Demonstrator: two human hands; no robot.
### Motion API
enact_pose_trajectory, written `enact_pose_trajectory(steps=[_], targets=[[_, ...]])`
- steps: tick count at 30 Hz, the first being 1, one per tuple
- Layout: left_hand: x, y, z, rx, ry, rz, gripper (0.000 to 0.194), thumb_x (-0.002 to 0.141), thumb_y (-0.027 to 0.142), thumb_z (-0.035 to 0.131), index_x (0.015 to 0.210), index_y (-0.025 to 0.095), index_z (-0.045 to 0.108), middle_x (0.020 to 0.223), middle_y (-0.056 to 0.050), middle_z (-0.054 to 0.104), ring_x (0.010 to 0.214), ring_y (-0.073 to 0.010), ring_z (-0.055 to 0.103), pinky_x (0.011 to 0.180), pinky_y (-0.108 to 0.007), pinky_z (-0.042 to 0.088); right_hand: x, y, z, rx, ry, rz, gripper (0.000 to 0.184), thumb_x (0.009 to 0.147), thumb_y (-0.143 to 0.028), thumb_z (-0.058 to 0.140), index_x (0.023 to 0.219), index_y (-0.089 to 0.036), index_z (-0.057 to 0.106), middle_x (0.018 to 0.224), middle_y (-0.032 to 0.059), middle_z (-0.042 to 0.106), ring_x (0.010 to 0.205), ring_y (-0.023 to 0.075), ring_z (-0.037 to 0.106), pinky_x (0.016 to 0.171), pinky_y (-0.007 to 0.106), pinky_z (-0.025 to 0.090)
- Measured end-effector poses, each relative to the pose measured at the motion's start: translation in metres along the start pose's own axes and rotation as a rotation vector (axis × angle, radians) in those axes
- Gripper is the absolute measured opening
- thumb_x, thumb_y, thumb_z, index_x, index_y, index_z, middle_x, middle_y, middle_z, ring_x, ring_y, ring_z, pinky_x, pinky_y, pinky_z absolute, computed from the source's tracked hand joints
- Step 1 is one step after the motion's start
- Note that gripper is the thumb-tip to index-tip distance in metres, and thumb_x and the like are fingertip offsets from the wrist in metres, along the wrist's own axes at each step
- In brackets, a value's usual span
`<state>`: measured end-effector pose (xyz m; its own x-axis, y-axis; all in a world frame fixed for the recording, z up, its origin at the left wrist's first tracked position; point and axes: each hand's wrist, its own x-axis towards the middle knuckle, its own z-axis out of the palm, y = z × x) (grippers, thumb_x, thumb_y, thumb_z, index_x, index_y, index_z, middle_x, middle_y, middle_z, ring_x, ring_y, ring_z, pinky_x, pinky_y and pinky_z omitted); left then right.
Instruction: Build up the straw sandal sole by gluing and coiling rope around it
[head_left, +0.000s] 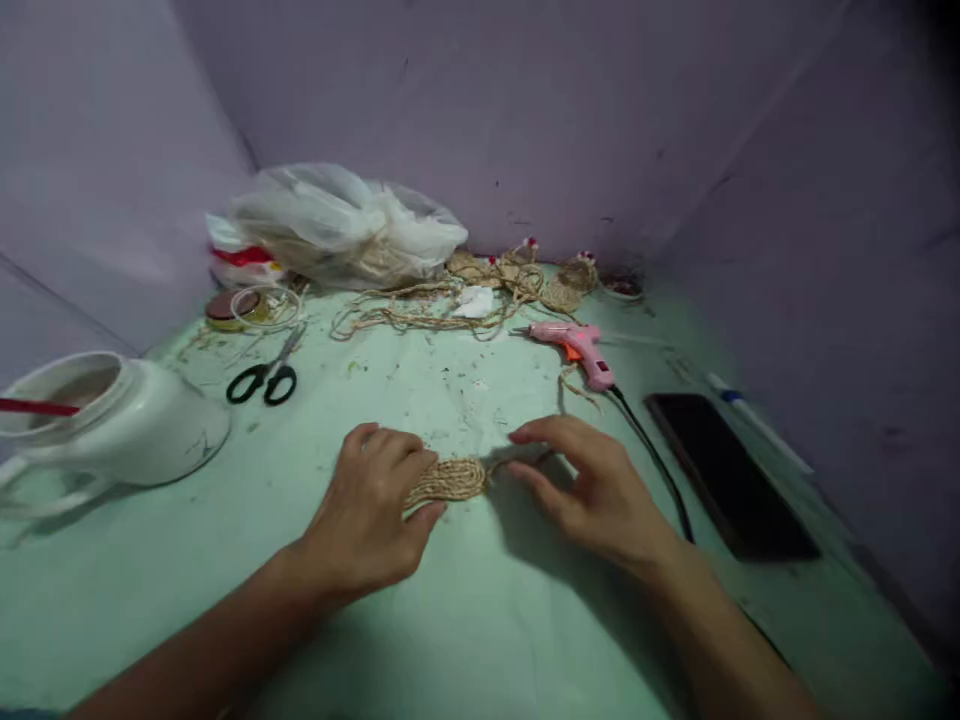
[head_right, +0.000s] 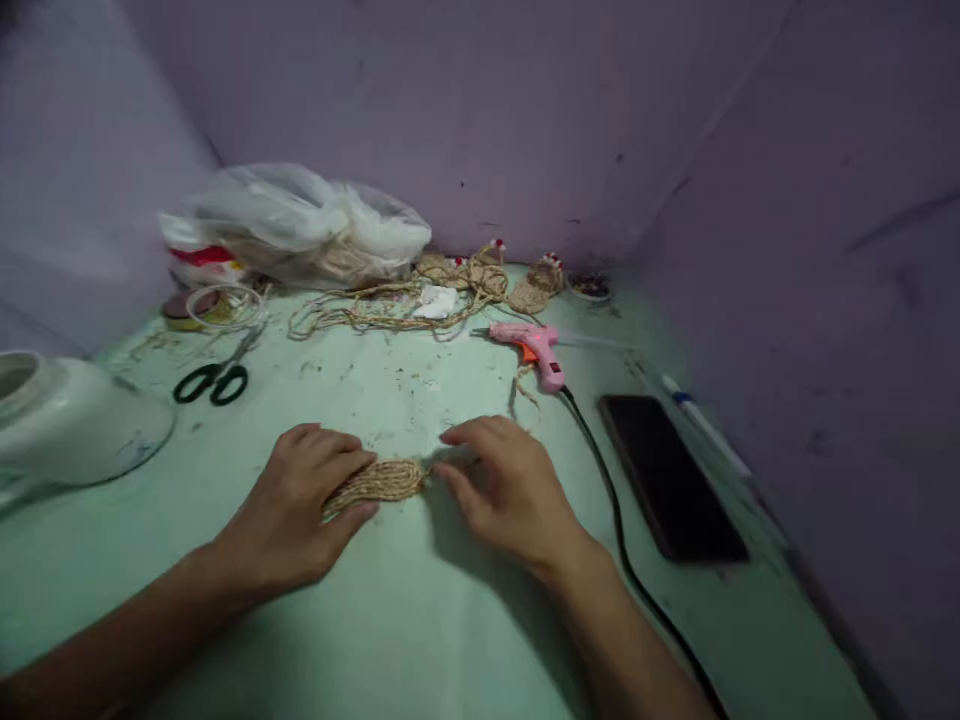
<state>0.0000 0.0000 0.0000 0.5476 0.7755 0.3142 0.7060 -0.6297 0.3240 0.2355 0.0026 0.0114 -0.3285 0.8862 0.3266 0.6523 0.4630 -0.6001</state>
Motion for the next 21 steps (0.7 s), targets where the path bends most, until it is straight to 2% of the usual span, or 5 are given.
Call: enact_pose_trajectory(steps=[4,12,21], targets=[[0.004,0.003,0.002,-0.012,0.000,0.013,0.027,0.073,0.020,0.061,0.098,0.010,0.062,0.092,-0.011,0.061,0.088,-0.0253,0.053,0.089,-0.051,0.034,0.000,-0.005,0.007,-0.095,-0.165,-0.098,0.026,0.076,-0.025,0.067,0.100,-0.016,0.062,0.096,0.0074,0.067,0.089,0.0231,0.057,0.078,0.038,0.044],[0.010,0.010,0.007,-0.021,0.009,-0.035,0.023,0.073,0.022,0.059,0.093,0.012,0.064,0.088,-0.009,0.062,0.083,-0.0243,0.054,0.090,-0.050,0.034,0.000,-0.013,0.029,-0.153,-0.126,-0.101,0.036,0.075,-0.025,0.064,0.109,-0.015,0.057,0.093,0.0058,0.068,0.086,0.0231,0.056,0.078,0.039,0.040],[0.015,0.012,0.010,-0.067,0.038,-0.073,0.019,0.067,0.018,0.057,0.083,0.014,0.067,0.080,-0.007,0.064,0.078,-0.0231,0.057,0.090,-0.052,0.033,0.003,-0.021,0.037,-0.138,-0.026,-0.031,0.038,0.068,-0.018,0.061,0.106,-0.014,0.058,0.082,0.0055,0.065,0.078,0.0215,0.054,0.073,0.037,0.041]])
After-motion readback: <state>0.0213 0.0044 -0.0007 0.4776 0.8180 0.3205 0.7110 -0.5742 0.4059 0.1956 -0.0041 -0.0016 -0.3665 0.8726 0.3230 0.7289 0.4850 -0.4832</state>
